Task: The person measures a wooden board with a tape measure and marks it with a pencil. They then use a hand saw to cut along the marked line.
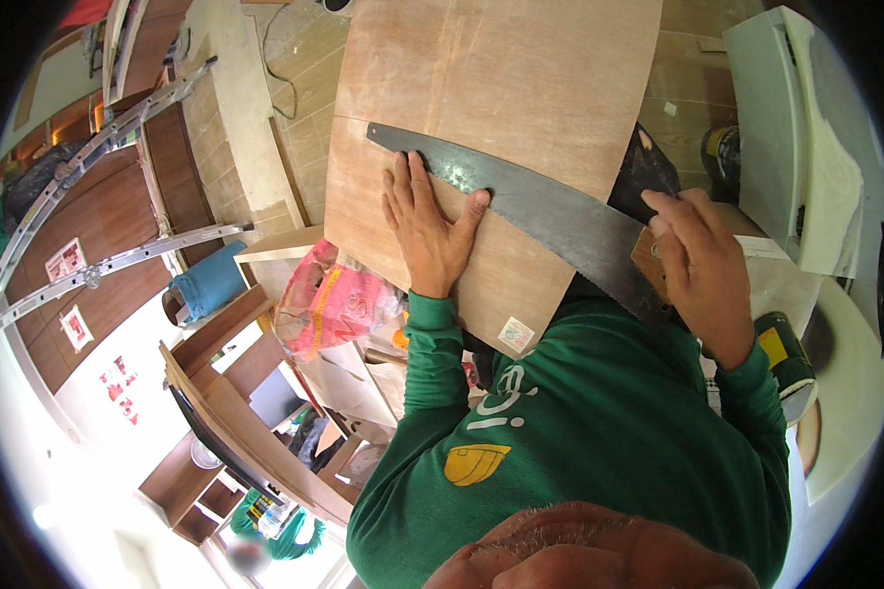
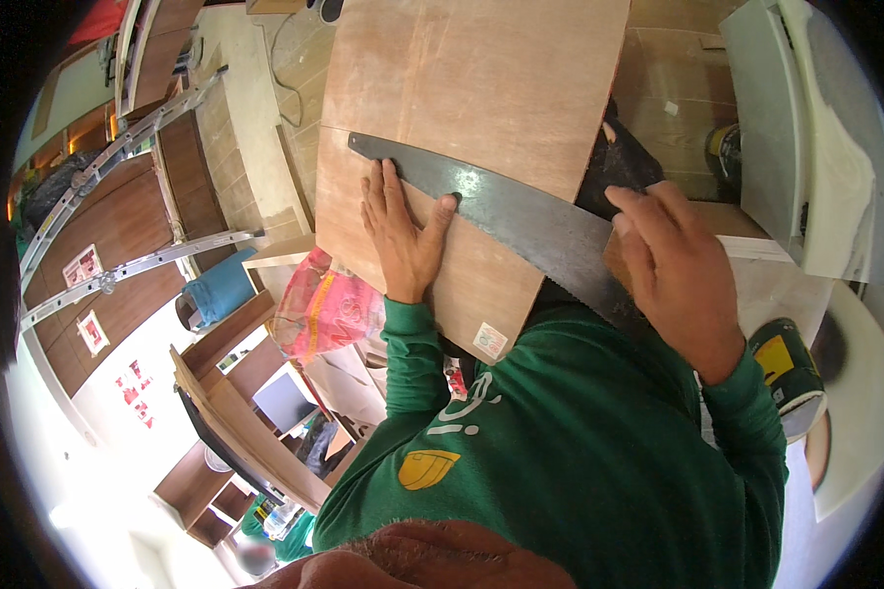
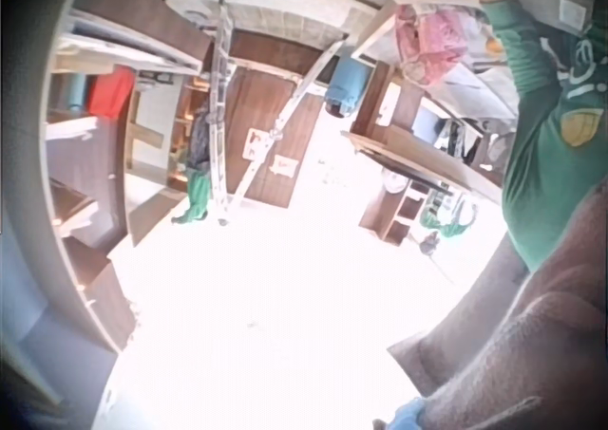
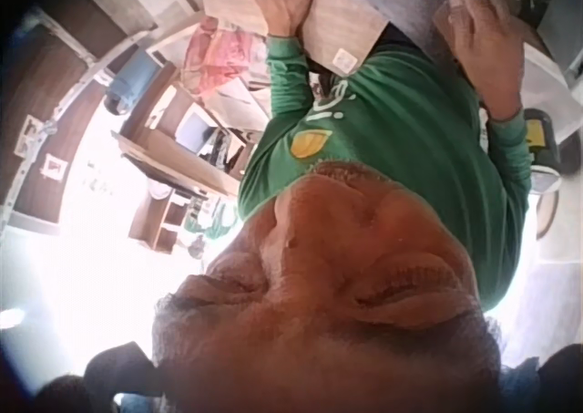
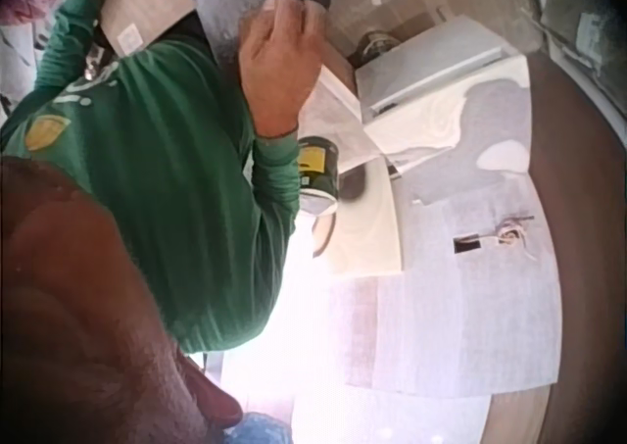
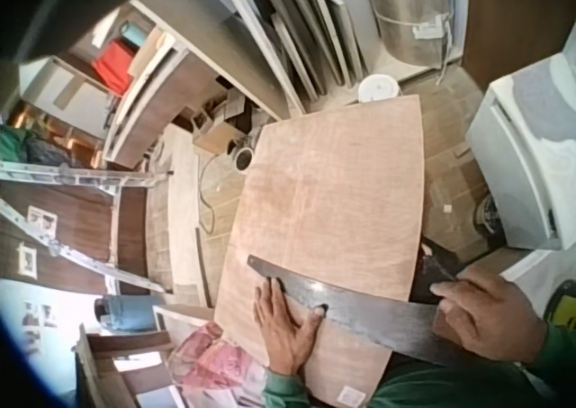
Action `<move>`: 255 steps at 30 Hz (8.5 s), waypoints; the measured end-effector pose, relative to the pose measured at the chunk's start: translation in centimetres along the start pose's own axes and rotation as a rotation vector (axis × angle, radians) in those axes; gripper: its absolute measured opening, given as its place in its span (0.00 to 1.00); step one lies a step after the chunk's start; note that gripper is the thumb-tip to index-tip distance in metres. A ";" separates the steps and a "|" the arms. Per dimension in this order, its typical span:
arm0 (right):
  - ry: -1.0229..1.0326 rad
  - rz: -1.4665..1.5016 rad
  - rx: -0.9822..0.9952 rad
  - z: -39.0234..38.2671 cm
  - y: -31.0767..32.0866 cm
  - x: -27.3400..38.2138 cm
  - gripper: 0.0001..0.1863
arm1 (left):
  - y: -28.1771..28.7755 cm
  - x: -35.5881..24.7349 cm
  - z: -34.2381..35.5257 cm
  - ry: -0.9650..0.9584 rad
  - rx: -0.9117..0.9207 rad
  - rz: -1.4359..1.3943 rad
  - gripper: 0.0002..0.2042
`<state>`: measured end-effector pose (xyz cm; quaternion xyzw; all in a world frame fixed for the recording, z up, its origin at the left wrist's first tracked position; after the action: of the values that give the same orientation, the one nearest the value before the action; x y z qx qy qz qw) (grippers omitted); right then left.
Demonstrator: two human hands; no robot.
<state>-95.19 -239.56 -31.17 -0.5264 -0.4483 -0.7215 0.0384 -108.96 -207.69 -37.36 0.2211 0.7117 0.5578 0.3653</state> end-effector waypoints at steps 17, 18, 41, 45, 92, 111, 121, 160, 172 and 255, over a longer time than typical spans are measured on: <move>0.065 0.081 -0.082 6.1 4.1 -2.5 0.19 | 0.0 -0.1 0.0 -0.038 -0.016 -0.023 0.54; 0.064 0.058 -0.078 6.2 4.1 -2.8 0.18 | -0.1 -0.1 0.0 -0.039 -0.013 -0.023 0.55; 0.491 -0.149 0.308 6.9 -0.1 1.0 0.11 | -0.3 -0.3 0.3 -0.016 0.016 -0.045 0.55; 0.584 -0.165 0.303 6.7 0.0 1.9 0.13 | -0.3 -0.5 0.1 -0.014 0.014 -0.062 0.55; 0.703 -0.395 0.454 19.8 -13.3 8.8 0.11 | 1.0 0.5 -0.4 -0.022 -0.150 -0.025 0.54; -0.038 0.133 0.100 -5.4 -2.2 -2.6 0.19 | 1.4 2.0 -1.3 -0.052 -0.218 -0.176 0.51; -0.360 0.438 -0.212 -7.9 5.9 -5.8 0.14 | 3.1 16.0 -4.1 0.529 -0.259 -0.067 0.54; -0.293 0.110 -0.124 -2.1 4.6 -4.5 0.22 | -1.7 27.3 9.6 0.189 -0.063 -0.381 0.57; -0.303 0.120 -0.084 -1.6 5.0 -4.8 0.23 | -2.6 27.7 10.5 0.222 0.027 -0.314 0.61; -0.408 0.789 -0.603 -8.0 5.3 -10.5 0.19 | -4.6 13.5 22.3 0.193 -0.284 -0.208 0.26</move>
<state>-93.54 -252.54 -36.68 -0.7719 0.0121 -0.6322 0.0658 -100.03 -185.12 -47.91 0.0382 0.6766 0.6305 0.3784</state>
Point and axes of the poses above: each hand's wrist, its own z-axis towards the middle knuckle, its own y-axis out of the back of the hand, x = y × z, the point moved 8 cm from there along z, towards the middle knuckle, and after that the axes turned 10 degrees about y, right-handed, at the moved point
